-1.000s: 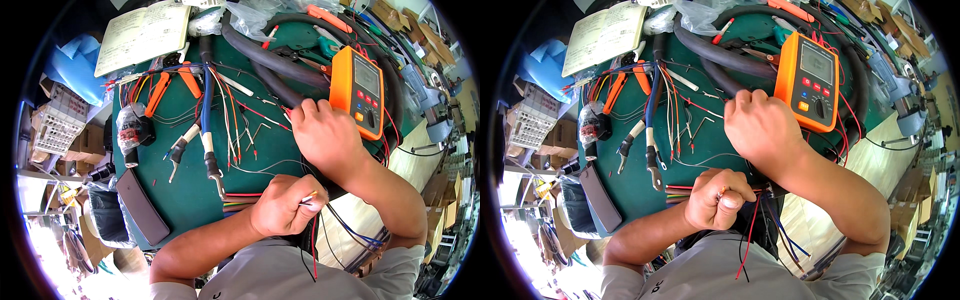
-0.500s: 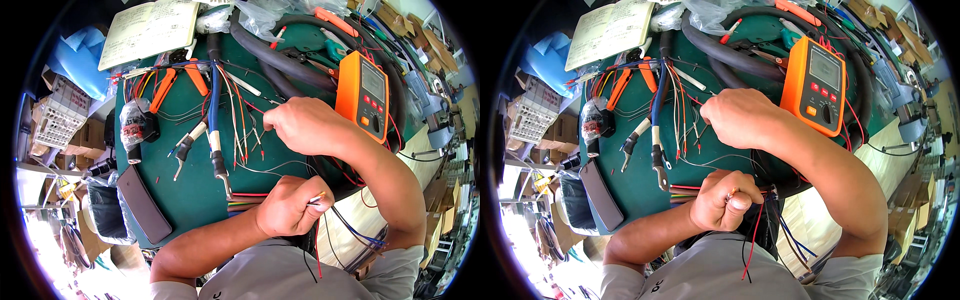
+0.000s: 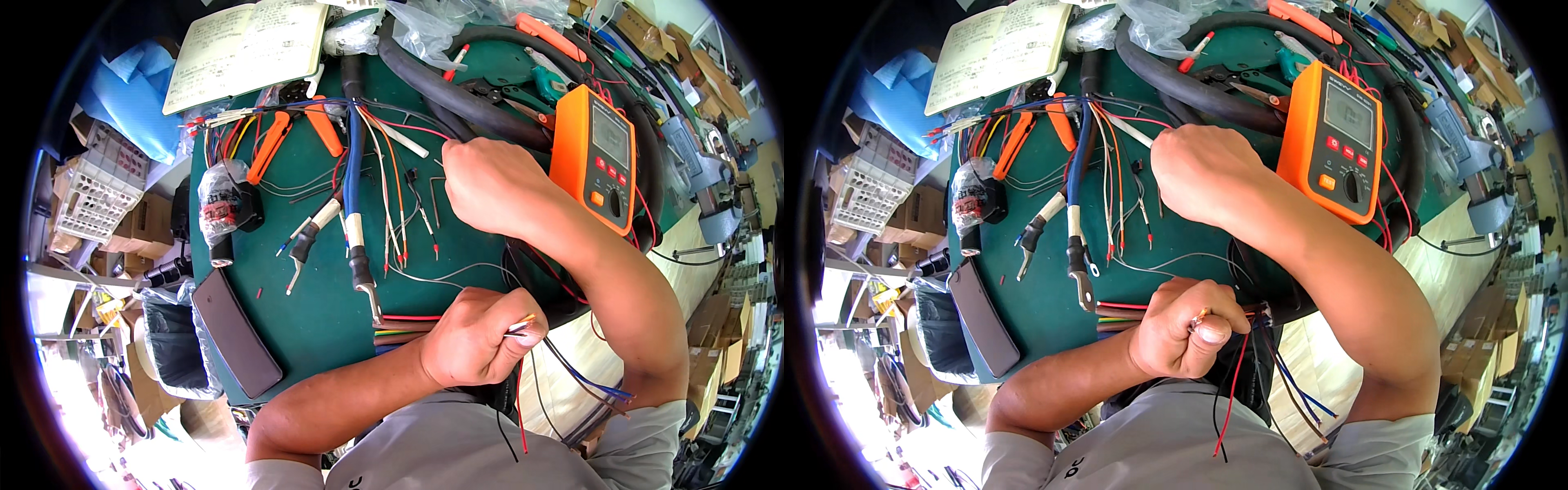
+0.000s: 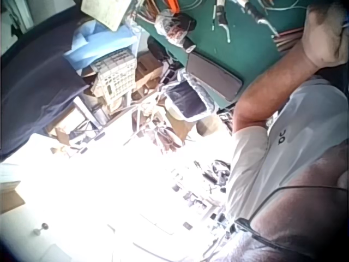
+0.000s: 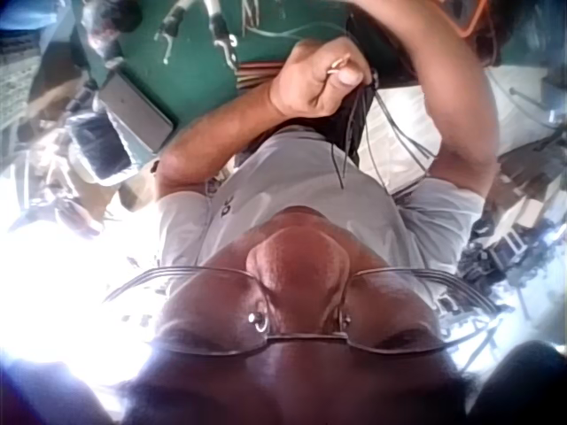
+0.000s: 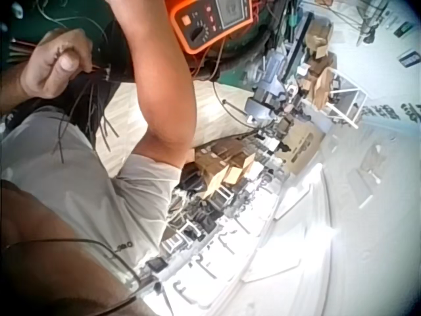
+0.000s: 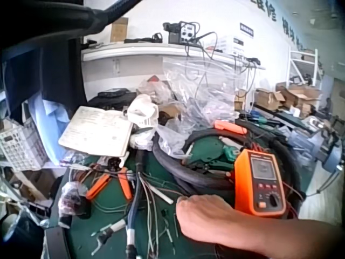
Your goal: The person uses a multimeter to test electrical continuity on various colored wires, pressing the probes against the wire ends and checking the numerical display.
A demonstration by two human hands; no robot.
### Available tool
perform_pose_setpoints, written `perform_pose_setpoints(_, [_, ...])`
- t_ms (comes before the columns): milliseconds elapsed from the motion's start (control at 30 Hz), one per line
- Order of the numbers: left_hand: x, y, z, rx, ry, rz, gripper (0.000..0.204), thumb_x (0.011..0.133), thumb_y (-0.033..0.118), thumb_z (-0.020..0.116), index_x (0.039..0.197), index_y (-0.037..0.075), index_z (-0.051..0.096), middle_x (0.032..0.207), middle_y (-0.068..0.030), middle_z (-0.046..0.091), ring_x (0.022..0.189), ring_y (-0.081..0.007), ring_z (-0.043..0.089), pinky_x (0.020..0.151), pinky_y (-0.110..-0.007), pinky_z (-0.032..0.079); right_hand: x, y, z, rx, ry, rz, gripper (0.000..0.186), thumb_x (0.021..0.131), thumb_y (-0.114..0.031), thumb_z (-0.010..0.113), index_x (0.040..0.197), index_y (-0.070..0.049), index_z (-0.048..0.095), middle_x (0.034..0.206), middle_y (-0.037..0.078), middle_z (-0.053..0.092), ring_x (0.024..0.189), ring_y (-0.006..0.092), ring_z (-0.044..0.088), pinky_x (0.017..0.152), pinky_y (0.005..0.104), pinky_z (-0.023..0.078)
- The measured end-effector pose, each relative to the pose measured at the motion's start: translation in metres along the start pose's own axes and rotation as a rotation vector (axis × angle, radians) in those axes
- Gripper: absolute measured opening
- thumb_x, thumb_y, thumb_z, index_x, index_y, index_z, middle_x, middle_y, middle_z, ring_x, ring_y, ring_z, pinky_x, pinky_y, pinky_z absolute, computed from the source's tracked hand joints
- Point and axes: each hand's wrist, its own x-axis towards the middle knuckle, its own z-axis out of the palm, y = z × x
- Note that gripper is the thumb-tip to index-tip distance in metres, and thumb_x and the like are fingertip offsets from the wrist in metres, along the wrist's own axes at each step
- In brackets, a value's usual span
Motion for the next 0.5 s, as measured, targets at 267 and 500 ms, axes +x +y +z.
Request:
perform_pose_setpoints(267, [-0.001,-0.006,0.004,-0.003,0.047,0.066,0.031,0.1,0.026,0.045,0.085,0.001,0.054,0.059,-0.0079,0.052,0.045,-0.0211,0.048,0.045,-0.032,0.039,0.0,0.018,-0.011,0.162,0.018,-0.036,0.018,0.083,-0.011,0.056,0.082,0.005,0.064,0.083,0.025,0.066,0.079,0.0393,0.065,0.071,0.0451,0.052])
perform_pose_setpoints(500, [-0.002,-0.007,0.004,0.016,0.043,0.046,0.032,0.1,0.026,0.045,0.085,0.0,0.055,0.064,-0.0092,0.056,0.049,-0.0226,0.053,0.048,-0.032,0.043,-0.036,0.031,-0.023,-0.34,0.124,-0.07,0.025,0.08,-0.024,0.068,0.086,0.0,0.064,0.085,0.013,0.063,0.088,0.0303,0.061,0.073,0.0418,0.049])
